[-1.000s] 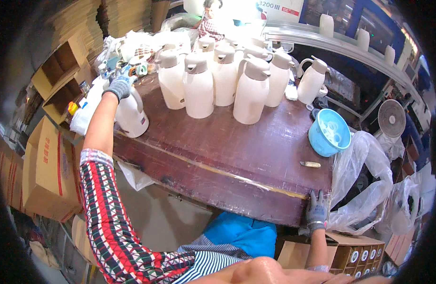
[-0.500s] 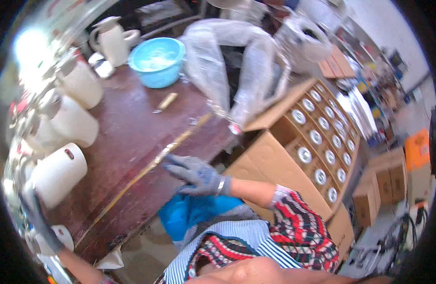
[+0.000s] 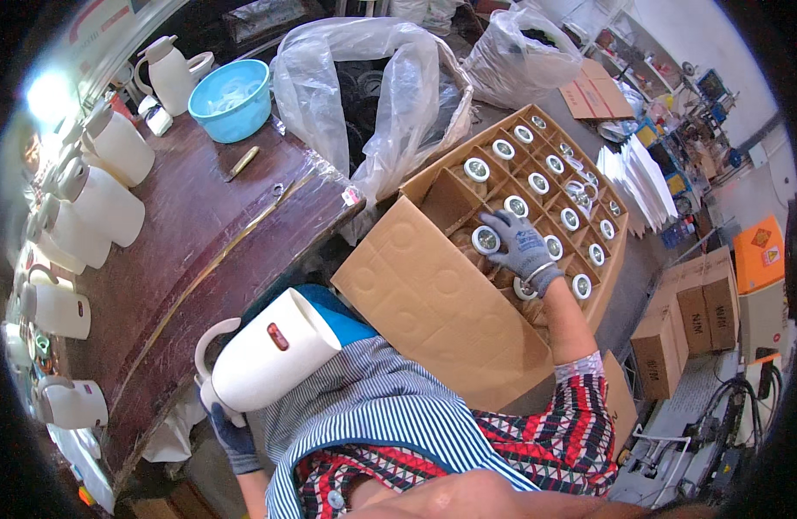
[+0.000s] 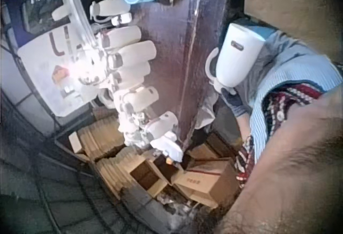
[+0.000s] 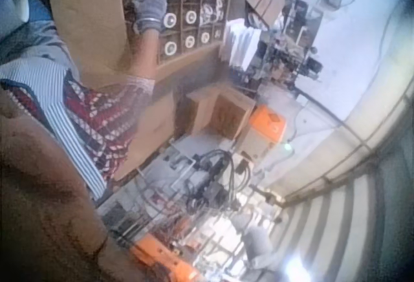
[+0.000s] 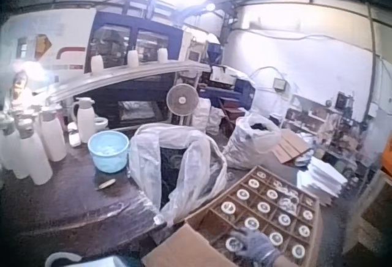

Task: The person assembles white thermos flasks by inserting stainless steel inner liners into the outer shells, then securing black lids. The person repeats this process for multiple units, placing finished flasks on a wooden table.

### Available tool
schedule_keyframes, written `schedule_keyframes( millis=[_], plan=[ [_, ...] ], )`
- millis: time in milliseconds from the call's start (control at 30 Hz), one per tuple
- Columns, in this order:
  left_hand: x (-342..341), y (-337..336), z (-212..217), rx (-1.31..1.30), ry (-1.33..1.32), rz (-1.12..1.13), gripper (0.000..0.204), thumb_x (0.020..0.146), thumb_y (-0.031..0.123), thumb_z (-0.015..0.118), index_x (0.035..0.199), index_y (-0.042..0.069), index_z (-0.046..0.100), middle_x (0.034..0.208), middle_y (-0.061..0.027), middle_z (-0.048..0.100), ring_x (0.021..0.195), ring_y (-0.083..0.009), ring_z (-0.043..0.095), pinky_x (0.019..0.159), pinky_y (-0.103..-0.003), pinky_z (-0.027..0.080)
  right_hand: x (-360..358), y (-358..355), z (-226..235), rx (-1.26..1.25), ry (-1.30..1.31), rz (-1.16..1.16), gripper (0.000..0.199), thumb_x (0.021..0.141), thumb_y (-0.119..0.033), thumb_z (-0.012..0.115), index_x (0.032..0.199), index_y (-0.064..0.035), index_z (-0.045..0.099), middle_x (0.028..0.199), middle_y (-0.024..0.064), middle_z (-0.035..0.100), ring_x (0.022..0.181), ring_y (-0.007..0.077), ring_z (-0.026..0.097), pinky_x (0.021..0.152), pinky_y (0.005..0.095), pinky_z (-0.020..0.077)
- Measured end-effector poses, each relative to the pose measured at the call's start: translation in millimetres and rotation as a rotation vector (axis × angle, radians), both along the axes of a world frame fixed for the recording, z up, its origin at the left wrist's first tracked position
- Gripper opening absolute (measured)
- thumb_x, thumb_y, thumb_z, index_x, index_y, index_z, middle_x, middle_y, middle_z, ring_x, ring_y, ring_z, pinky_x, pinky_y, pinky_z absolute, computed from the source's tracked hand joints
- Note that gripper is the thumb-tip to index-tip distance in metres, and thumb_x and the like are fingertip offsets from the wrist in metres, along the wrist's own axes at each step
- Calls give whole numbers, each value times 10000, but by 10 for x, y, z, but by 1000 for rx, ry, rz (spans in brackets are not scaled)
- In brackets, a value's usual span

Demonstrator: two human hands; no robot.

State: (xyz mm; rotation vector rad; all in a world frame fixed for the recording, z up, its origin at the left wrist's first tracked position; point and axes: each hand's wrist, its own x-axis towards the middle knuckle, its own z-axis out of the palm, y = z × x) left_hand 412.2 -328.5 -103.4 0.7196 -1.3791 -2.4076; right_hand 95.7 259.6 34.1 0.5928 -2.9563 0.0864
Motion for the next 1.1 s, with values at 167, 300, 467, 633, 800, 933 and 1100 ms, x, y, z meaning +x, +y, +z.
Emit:
schedule_keyframes(
  millis=[167,300,467,633,800,933,1100],
  plan=[
    [-173,-359,369,-961,-271,255,662,1052,289,575,1601,28,313,1626,-164,372,1498,-308,349,1227,-455,291,-201,-31,-146,122,-240,168,700,746,-272,815,1396,-224,560,1220,129,601,1163,386,578,984,489,499],
    [-1561,978,1612,-1136,112,-64,765,910,162,717,1572,13,366,1578,-213,434,1494,-339,373,1237,-465,283,-394,268,578,54,-218,254,627,773,-364,790,1305,-91,598,1114,184,624,1043,380,640,928,464,524],
    [-2713,2467,2251,-1056,760,-580,1206,697,387,951,1601,-7,258,1638,-251,303,1512,-377,332,1232,-465,280,-459,-519,2750,-224,-193,567,716,697,-217,851,1346,-63,592,1230,110,652,1192,265,637,1067,390,484],
    [-3037,2825,2529,-588,854,-354,1366,596,271,989,1626,9,130,1579,-187,348,1458,-282,372,1210,-410,312,-11,-1442,3091,-460,-70,583,985,759,-287,900,1545,9,386,1337,175,613,1227,258,611,1049,372,475],
    [-2497,2048,2035,-83,545,-272,1139,713,28,783,1642,85,125,1476,-155,484,1277,-247,579,1077,-402,493,66,-1381,1428,-1623,-55,528,1013,880,-550,724,1618,-42,250,1496,187,490,1421,302,459,1177,451,366],
    [-2078,1745,1738,31,504,-107,1126,725,-1,729,1655,103,102,1549,-141,418,1351,-266,525,1115,-403,458,826,-2086,315,-1973,-842,308,1147,852,-788,602,1663,-134,123,1690,155,231,1541,330,277,1251,519,251],
    [-1544,1029,1497,-818,439,-21,952,840,204,773,1602,61,221,1604,-174,365,1445,-335,420,1180,-458,354,856,-2127,-395,-1897,-1057,151,913,935,-605,624,1614,-93,291,1633,155,371,1494,361,372,1228,560,301]
  ],
)
